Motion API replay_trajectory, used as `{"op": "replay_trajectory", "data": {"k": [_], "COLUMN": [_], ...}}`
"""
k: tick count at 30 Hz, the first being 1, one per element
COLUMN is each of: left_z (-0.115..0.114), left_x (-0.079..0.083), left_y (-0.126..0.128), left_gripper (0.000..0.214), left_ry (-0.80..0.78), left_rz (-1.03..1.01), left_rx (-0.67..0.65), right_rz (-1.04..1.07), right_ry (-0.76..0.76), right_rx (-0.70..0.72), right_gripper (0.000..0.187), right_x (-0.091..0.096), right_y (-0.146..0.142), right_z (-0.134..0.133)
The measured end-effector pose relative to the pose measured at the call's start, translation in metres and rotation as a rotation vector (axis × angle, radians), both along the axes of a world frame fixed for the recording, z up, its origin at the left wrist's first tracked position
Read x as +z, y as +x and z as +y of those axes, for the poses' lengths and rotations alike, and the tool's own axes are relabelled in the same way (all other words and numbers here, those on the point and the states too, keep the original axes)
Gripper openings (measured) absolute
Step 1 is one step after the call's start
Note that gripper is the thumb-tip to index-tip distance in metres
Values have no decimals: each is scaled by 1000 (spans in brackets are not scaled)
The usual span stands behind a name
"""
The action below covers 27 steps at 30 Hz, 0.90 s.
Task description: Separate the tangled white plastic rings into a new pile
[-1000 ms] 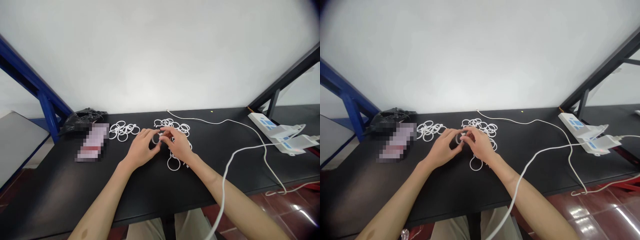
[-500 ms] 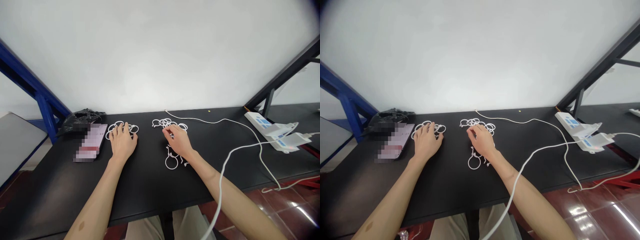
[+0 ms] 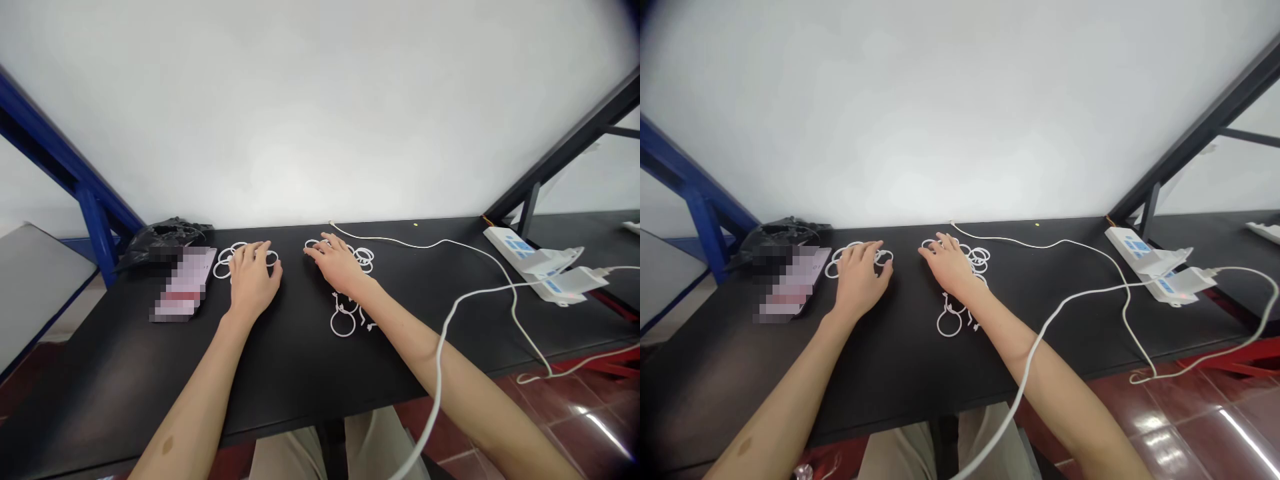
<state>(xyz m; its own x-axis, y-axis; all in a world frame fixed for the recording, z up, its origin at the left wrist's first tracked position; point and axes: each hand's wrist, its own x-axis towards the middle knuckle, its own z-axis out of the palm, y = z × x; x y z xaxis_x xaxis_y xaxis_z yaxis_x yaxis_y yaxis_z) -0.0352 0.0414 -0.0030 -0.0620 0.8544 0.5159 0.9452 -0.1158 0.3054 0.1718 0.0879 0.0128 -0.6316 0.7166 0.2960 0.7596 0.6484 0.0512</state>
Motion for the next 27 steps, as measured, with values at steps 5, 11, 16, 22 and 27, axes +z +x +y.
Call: {"op": "replay_trajectory", "data": {"k": [5,11,16,22,27], "left_z": [-4,-10,-15,-19,-19], "left_x": [1,5,13,22,22], "left_y": [11,22,26,28,28], "left_gripper": [45,67,39,37,36], "left_ry": [-21,-105,-171,-208,-204], "left_rz": [-45,-204,-367,-428,-396], "left_rx": [-297,-449,-596,-581,-574], "right_rz": [125,905,1196,1051,862], "right_ry": [-66,-597,-897,-535,-214], "right_rx": [64,46,152,78,111], "right_gripper": [31,11,18,14,11], "right_x": [4,13,13,14,11], "right_y": [-12,-7,2,9,10], "right_z": [5,-24,-47,-56,-57]}}
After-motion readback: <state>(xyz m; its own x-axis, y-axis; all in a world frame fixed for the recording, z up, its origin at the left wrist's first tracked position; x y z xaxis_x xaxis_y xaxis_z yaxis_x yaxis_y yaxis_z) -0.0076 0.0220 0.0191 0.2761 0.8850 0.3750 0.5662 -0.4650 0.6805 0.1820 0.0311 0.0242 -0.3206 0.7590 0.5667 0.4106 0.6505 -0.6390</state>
